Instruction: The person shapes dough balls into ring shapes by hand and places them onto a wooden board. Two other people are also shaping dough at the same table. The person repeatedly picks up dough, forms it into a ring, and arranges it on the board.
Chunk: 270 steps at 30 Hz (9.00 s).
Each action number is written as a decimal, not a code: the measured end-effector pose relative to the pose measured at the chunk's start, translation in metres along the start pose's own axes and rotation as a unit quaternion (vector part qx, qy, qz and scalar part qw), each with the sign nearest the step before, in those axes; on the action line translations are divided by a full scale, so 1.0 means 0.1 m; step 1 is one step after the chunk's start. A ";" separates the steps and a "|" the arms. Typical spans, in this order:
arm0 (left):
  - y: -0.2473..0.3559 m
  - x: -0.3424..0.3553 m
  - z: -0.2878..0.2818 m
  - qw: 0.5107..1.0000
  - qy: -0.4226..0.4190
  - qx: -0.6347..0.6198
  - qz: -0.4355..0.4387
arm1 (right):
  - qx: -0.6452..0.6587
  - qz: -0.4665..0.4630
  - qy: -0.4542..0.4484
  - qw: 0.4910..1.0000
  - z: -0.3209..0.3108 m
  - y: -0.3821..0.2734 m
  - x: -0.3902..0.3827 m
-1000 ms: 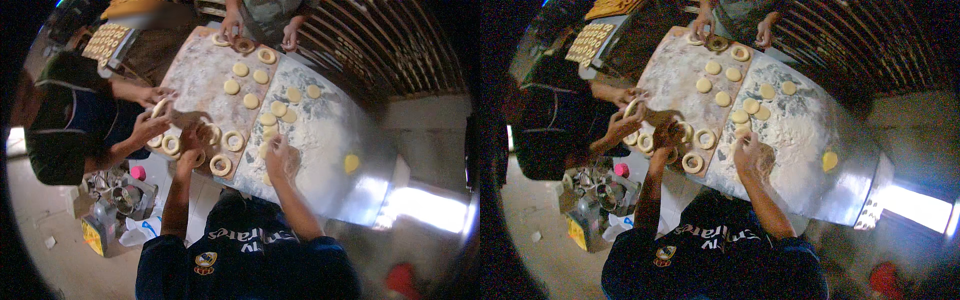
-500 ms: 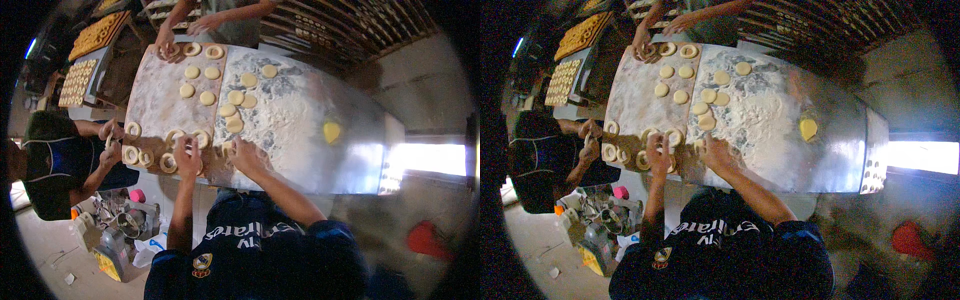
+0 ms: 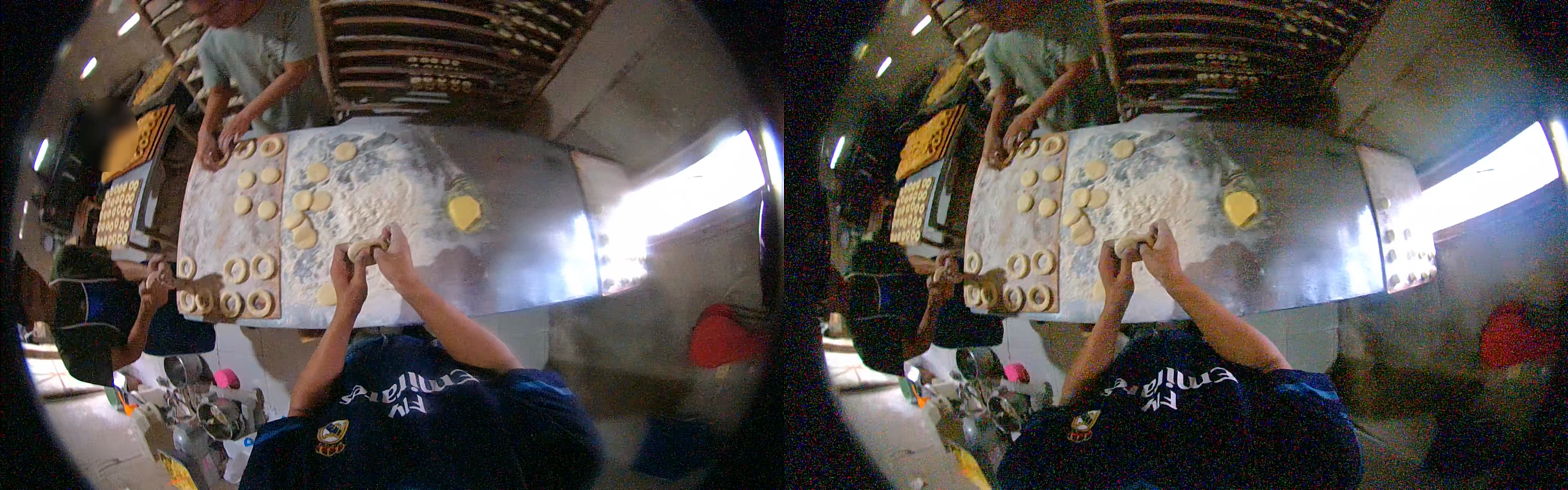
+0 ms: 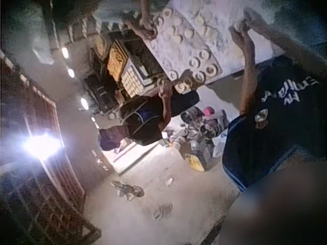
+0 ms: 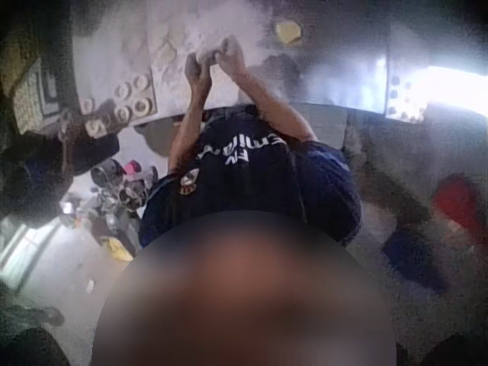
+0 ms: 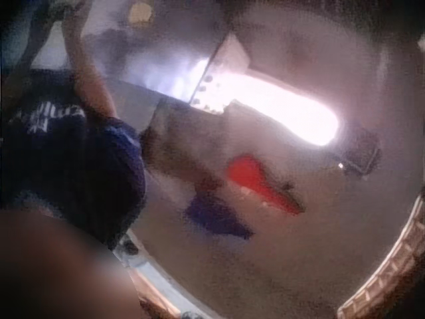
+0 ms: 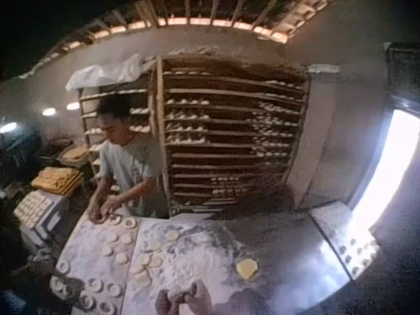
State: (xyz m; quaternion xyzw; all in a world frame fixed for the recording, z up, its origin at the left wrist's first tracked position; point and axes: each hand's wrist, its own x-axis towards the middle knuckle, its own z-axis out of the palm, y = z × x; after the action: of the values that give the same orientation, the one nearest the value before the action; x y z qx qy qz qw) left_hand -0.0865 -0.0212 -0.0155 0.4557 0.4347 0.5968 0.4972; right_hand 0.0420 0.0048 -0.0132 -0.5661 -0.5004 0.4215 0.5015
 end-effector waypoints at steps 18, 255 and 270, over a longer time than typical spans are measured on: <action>0.07 0.19 0.55 0.949 0.025 0.312 -0.033 | 0.379 0.269 -0.038 0.884 -0.44 -0.26 -0.09; 0.17 1.08 -3.60 0.985 0.140 0.056 -0.079 | -0.023 0.024 -0.229 0.973 3.71 -0.06 0.69; 0.17 1.89 -4.69 0.835 0.122 0.536 -0.007 | -0.151 0.026 -0.072 0.986 3.38 -0.05 0.70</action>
State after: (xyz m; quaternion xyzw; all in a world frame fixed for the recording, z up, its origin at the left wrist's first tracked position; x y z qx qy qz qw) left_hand -0.5644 0.1329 -0.0750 0.5710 0.7472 0.3174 0.1219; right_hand -0.2793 0.1237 -0.0543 -0.6166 -0.5778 0.3938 0.3618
